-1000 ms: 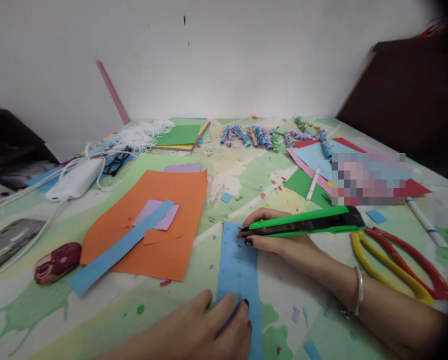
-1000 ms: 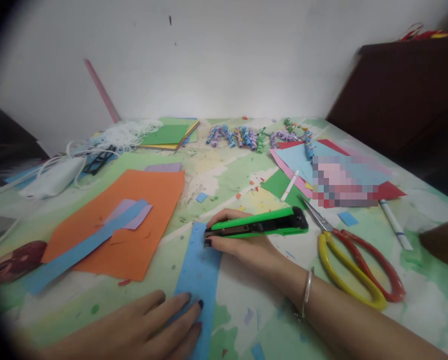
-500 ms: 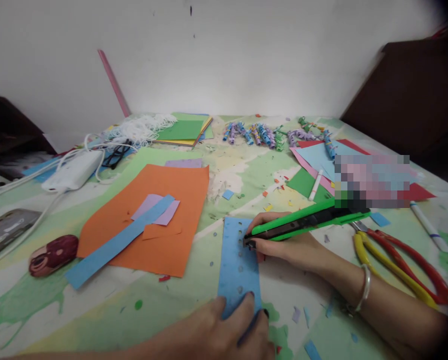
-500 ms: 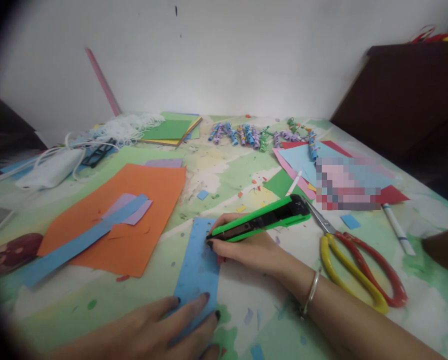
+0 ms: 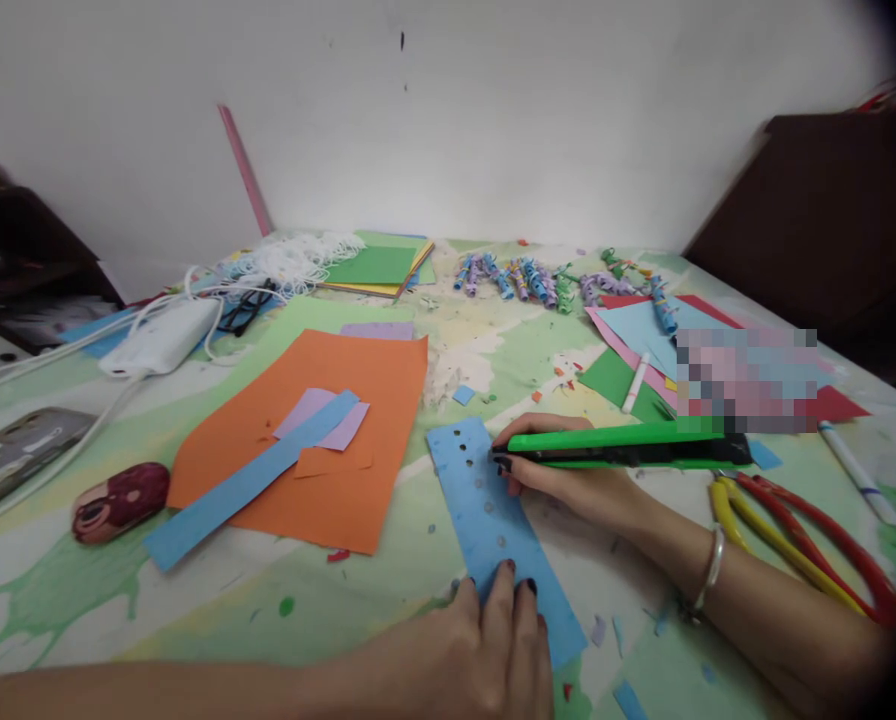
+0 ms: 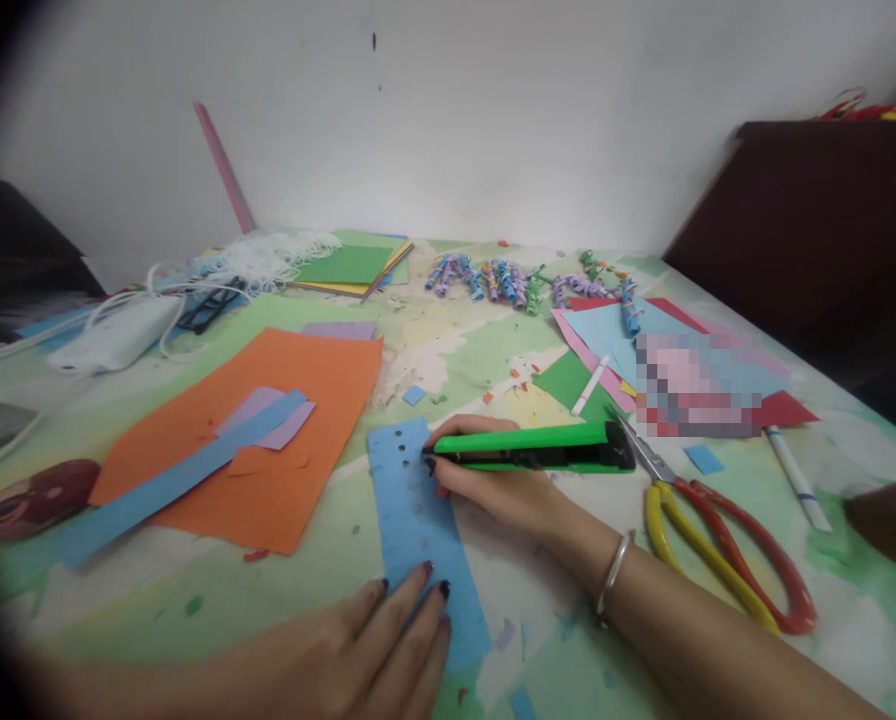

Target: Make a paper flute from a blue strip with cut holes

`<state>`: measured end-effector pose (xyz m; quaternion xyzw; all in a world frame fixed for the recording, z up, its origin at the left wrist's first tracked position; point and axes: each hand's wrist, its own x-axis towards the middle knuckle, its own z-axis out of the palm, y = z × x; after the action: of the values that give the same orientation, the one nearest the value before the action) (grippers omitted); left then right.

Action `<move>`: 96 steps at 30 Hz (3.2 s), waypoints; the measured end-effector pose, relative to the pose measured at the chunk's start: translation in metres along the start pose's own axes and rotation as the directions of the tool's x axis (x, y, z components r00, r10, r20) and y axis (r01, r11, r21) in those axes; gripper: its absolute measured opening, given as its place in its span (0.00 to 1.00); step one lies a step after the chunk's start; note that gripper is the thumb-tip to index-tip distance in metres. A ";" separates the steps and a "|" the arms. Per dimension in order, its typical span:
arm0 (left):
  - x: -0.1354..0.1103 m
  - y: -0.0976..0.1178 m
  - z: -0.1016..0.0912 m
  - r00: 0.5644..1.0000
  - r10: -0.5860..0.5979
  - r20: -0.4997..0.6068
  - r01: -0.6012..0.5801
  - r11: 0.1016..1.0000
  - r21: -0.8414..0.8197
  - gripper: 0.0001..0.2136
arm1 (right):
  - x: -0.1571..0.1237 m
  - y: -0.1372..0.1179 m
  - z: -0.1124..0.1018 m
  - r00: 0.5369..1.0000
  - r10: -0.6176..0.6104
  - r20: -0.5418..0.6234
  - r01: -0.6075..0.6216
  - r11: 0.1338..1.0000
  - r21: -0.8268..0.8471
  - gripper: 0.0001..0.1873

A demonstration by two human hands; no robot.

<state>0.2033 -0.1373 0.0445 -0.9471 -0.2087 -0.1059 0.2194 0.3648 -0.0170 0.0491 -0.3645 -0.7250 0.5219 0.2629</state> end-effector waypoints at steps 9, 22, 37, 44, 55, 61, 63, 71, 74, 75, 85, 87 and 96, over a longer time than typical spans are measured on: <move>-0.011 -0.002 0.028 0.972 -0.062 -0.228 0.051 0.997 -0.053 0.12 | 0.026 0.003 -0.005 0.990 -0.039 0.139 0.040 0.999 -0.003 0.07; -0.017 -0.027 0.026 0.975 -0.222 -0.027 0.219 0.973 -0.069 0.12 | 0.022 -0.007 -0.006 0.938 0.205 0.279 -0.209 0.978 -0.015 0.04; -0.017 -0.023 0.028 0.955 -0.296 -0.001 0.293 0.946 -0.136 0.13 | 0.020 -0.002 -0.003 0.962 0.110 0.249 -0.063 0.980 -0.191 0.07; -0.015 -0.032 0.022 0.969 -0.242 -0.052 0.235 0.964 -0.123 0.10 | 0.017 0.001 0.010 0.996 -0.065 0.054 0.082 0.903 -0.423 0.07; -0.020 -0.031 0.025 0.973 -0.231 -0.022 0.224 0.959 -0.175 0.14 | 0.017 -0.002 0.010 0.999 -0.013 0.032 0.026 0.880 -0.475 0.06; -0.020 -0.030 0.025 0.976 -0.216 -0.030 0.210 0.967 -0.146 0.14 | 0.017 -0.001 0.008 0.997 -0.018 0.069 0.046 0.901 -0.431 0.05; -0.020 -0.029 0.025 0.976 -0.212 -0.040 0.205 0.969 -0.138 0.14 | 0.018 -0.004 0.006 0.995 0.014 0.095 0.024 0.925 -0.379 0.05; -0.014 -0.054 0.026 0.834 -0.533 -0.139 0.448 0.803 -0.394 0.07 | 0.020 -0.001 0.000 0.990 0.118 0.081 -0.108 0.987 -0.117 0.01; -0.013 -0.082 0.033 0.702 -0.711 -0.042 0.638 0.654 -0.407 0.10 | 0.019 0.004 -0.001 0.993 0.106 0.051 -0.104 0.994 -0.043 0.02; -0.012 -0.089 0.037 0.664 -0.746 0.047 0.686 0.583 -0.435 0.10 | 0.019 0.004 -0.001 0.994 0.093 0.054 -0.090 0.994 -0.061 0.02; -0.016 -0.110 0.052 0.573 -0.737 0.358 0.667 0.166 -0.726 0.13 | 0.014 -0.016 0.001 0.990 0.138 0.016 -0.132 0.971 -0.200 0.03; -0.016 -0.110 0.051 0.559 -0.753 0.347 0.657 0.146 -0.739 0.13 | 0.013 -0.014 0.001 0.988 0.148 0.040 -0.139 0.974 -0.177 0.04; -0.014 -0.109 0.051 0.635 -0.689 0.349 0.694 0.311 -0.649 0.11 | 0.019 -0.007 -0.002 0.965 0.132 0.228 -0.076 0.968 -0.238 0.04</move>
<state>0.1478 -0.0295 0.0356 -0.7663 -0.5316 -0.2606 -0.2495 0.3530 -0.0022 0.0562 -0.3636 -0.7862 0.4893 0.1015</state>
